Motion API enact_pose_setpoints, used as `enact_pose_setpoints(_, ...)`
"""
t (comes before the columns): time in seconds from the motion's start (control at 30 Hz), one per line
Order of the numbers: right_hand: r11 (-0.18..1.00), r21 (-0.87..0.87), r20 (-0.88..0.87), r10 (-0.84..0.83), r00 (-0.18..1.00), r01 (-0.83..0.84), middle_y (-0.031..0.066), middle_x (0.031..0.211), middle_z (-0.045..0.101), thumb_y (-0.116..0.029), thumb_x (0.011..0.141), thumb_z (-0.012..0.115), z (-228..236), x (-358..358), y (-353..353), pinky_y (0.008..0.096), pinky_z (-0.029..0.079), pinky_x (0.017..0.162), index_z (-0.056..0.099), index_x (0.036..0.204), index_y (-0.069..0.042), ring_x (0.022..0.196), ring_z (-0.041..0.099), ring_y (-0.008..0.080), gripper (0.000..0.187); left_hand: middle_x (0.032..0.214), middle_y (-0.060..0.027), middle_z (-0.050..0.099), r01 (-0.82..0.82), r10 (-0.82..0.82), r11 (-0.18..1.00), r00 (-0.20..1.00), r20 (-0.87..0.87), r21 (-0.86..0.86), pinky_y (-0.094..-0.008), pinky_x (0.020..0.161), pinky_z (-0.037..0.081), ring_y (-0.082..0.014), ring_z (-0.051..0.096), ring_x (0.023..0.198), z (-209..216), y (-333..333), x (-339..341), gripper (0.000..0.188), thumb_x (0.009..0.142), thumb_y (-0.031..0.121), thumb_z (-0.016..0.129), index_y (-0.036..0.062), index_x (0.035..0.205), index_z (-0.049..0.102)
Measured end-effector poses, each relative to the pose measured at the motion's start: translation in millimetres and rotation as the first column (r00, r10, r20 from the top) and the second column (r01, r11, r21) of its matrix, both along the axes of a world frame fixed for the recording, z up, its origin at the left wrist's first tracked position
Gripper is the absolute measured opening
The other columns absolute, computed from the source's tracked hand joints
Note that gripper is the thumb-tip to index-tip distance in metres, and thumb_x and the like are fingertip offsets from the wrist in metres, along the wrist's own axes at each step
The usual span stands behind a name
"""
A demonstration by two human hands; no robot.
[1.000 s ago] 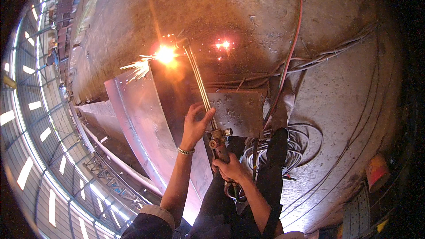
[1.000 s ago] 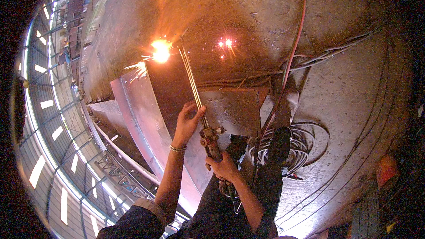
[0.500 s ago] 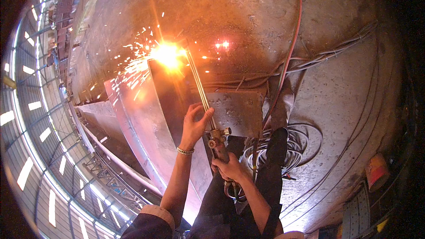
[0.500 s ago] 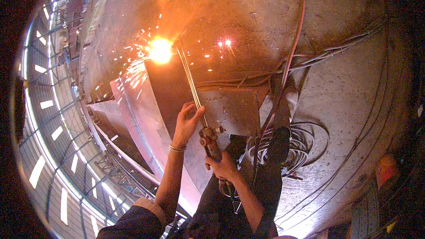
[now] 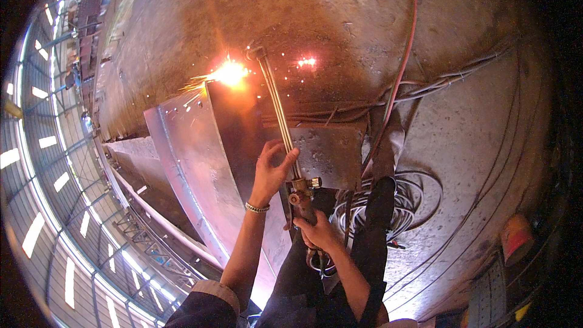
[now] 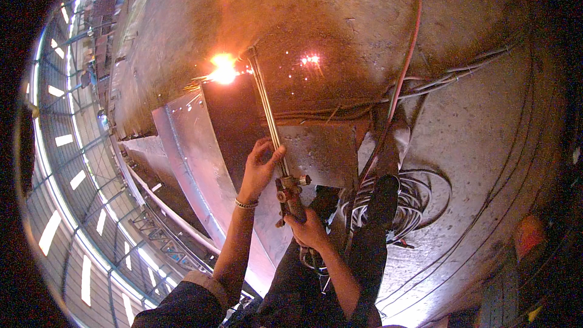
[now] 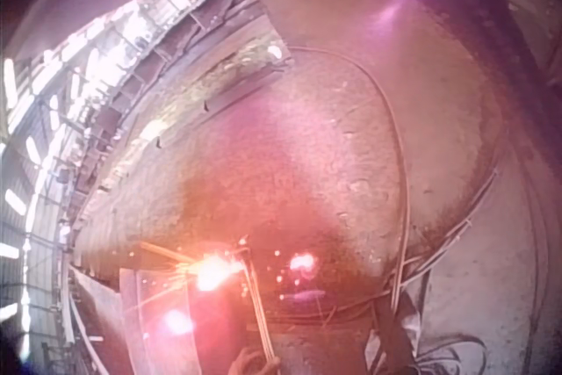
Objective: The person uses a cutting torch to cut through a large metal plate. They move the torch along the plate's edge, generating sparks and molten metal as the cut progresses.
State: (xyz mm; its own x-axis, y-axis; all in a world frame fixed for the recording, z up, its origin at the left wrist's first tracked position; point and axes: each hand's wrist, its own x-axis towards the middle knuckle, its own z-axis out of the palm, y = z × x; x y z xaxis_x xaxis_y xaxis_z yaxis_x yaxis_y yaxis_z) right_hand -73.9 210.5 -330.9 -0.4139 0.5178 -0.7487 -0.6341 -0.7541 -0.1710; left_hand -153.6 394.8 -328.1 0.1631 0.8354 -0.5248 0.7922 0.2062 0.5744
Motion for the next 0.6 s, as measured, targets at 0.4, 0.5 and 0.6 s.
enact_pose_setpoints(0.4, 0.998, 0.055, -0.180, 0.050, 0.982, -0.040, 0.0026, 0.062, 0.060, -0.011, 0.089, 0.055, 7, 14, -6, 0.0252, 0.026, 0.029, 0.063, 0.107, -0.004, 0.031, 0.036, 0.0070, 0.021, 0.107, -0.0154, 0.061, -0.016, 0.016, 1.000, 1.000, 0.005, 0.002, -0.0321, 0.089, 0.043, -0.0264, 0.058, 0.102, 9, -9, -2, 0.036, 0.090, 0.031, 0.066, -0.0047, 0.091, 0.067)
enact_pose_setpoints(0.5, 0.998, 0.052, -0.172, 0.037, 0.984, -0.028, 0.0033, 0.067, 0.063, -0.011, 0.089, 0.055, 6, 10, -7, 0.0251, 0.025, 0.029, 0.063, 0.104, -0.003, 0.030, 0.035, 0.0069, 0.019, 0.106, -0.0153, 0.061, -0.026, 0.026, 1.000, 1.000, -0.007, 0.008, -0.0319, 0.088, 0.043, -0.0255, 0.058, 0.102, 12, -8, -1, 0.036, 0.090, 0.031, 0.067, -0.0049, 0.091, 0.067)
enact_pose_setpoints(0.6, 0.999, 0.037, -0.182, 0.006, 0.983, 0.000, 0.0041, 0.067, 0.063, -0.011, 0.089, 0.055, 12, 12, -1, 0.0253, 0.025, 0.029, 0.063, 0.101, -0.003, 0.030, 0.035, 0.0073, 0.017, 0.106, -0.0152, 0.061, -0.044, 0.044, 0.999, 0.999, -0.008, 0.004, -0.0318, 0.088, 0.043, -0.0249, 0.058, 0.102, 14, -7, -1, 0.036, 0.090, 0.031, 0.067, -0.0050, 0.091, 0.067)
